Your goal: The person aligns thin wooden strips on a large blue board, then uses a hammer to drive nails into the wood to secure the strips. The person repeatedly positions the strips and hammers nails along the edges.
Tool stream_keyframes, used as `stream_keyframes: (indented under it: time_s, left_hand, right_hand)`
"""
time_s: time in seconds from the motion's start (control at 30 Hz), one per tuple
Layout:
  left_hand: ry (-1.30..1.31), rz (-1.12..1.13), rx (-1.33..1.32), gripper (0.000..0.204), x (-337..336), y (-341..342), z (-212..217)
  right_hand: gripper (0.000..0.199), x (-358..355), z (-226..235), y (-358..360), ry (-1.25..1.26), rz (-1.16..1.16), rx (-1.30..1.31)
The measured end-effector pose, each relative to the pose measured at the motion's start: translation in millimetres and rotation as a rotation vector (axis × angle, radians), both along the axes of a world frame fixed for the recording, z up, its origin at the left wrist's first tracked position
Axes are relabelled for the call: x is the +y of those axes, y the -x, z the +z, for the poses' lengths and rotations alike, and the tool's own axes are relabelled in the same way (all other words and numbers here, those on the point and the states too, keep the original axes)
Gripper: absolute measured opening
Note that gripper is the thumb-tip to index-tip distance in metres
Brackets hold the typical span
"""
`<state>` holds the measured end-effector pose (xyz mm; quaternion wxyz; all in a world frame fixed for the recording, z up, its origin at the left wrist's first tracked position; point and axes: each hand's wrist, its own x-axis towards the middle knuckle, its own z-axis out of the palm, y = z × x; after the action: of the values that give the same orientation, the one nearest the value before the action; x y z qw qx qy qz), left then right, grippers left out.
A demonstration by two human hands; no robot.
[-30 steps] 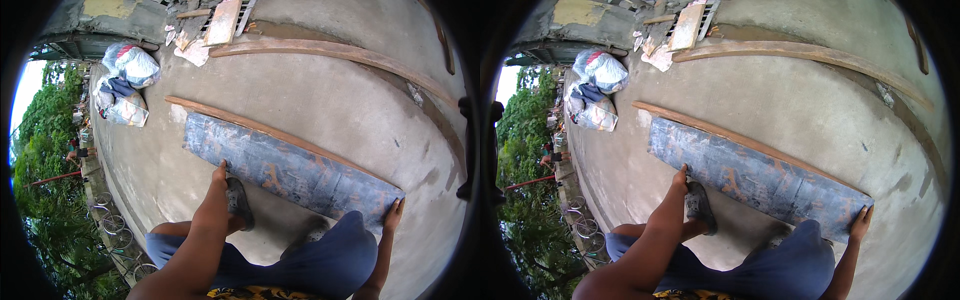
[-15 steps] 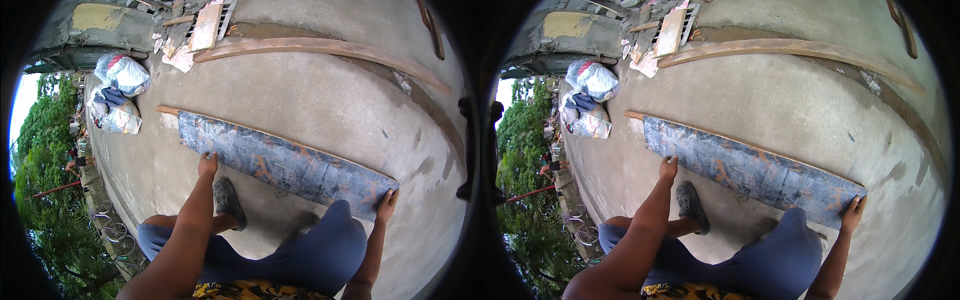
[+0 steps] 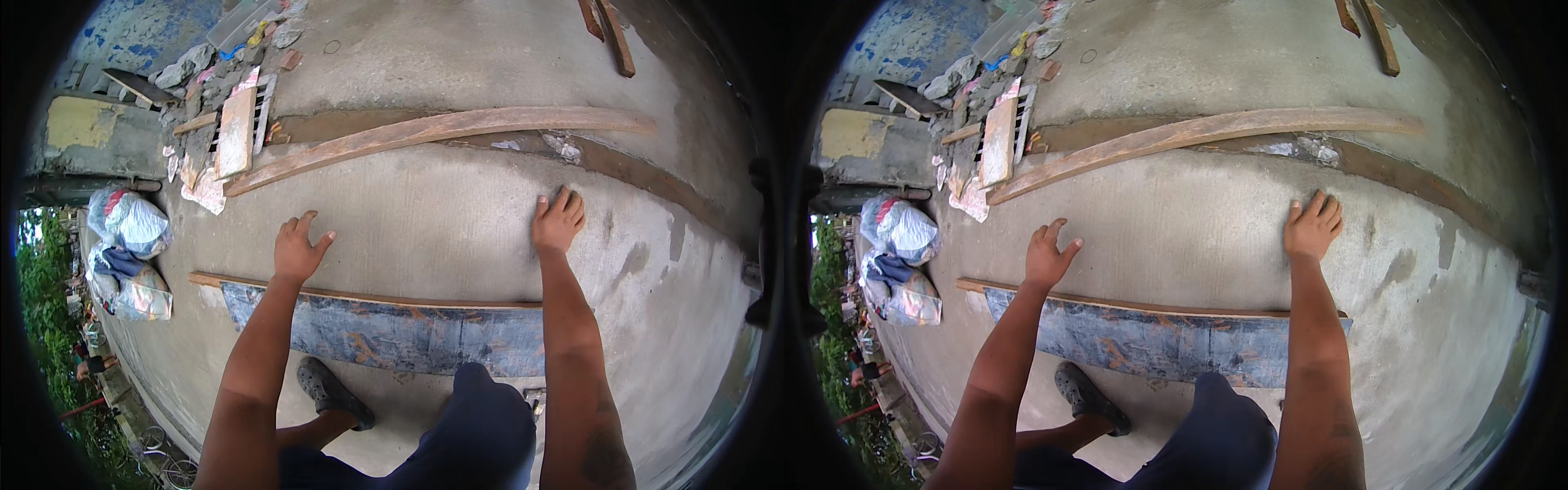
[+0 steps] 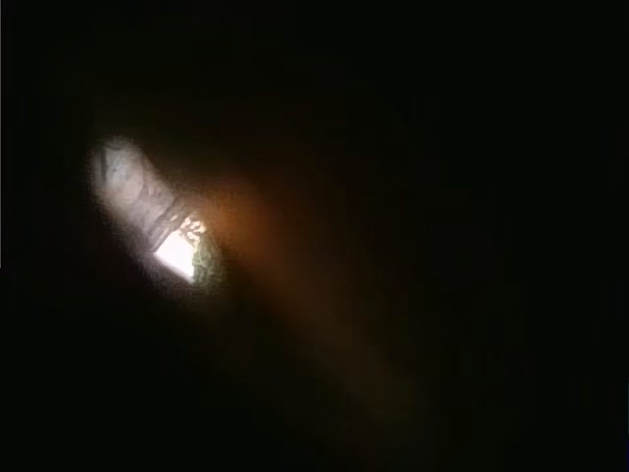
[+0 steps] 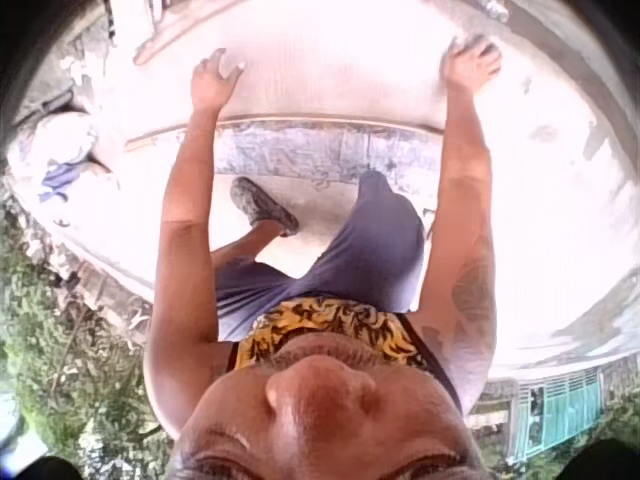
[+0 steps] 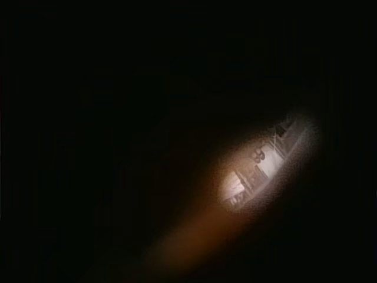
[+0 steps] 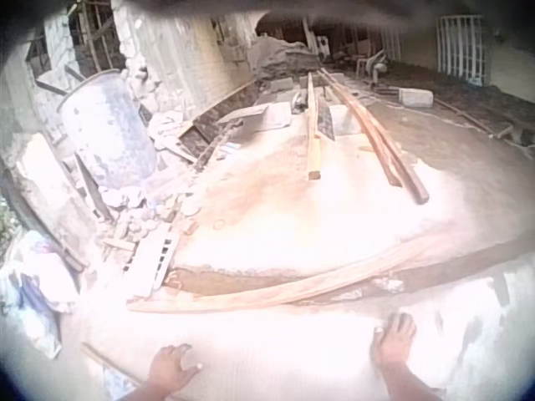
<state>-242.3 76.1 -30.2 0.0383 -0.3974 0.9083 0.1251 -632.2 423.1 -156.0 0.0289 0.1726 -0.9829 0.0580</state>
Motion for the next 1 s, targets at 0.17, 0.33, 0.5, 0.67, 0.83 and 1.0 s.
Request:
stream_keyframes:
  time_s: [0.17, 0.33, 0.5, 0.67, 0.83, 1.0]
  left_hand:
    - [0.167, -0.197, -0.128, 0.084, -36.4, 161.2, -11.6]
    - [0.155, -0.21, -0.32, 0.082, -51.7, 246.9, -37.7]
    - [0.092, -0.337, -0.376, 0.065, -57.0, 246.6, -31.4]
    - [-0.143, -0.324, -0.125, 0.052, -51.2, 169.5, 5.7]
    - [-0.159, -0.327, -0.114, 0.054, -18.5, 58.7, 73.6]
    - [-0.083, -0.292, -0.027, 0.055, 45.4, -45.9, 130.9]
  right_hand:
    - [0.069, -12.2, -2.7, -10.2, -0.035, -0.065, -0.101]
    - [0.071, -15.5, -1.8, -12.0, -0.017, -0.059, -0.131]
    - [0.072, -16.9, 3.3, -11.6, 0.012, -0.066, -0.155]
    - [0.071, -16.1, -1.8, -13.9, 0.034, -0.048, -0.133]
    - [0.072, -18.1, -0.6, -17.3, 0.037, -0.06, -0.174]
    - [0.071, 29.6, -17.5, 18.5, 0.235, -0.037, -0.153]
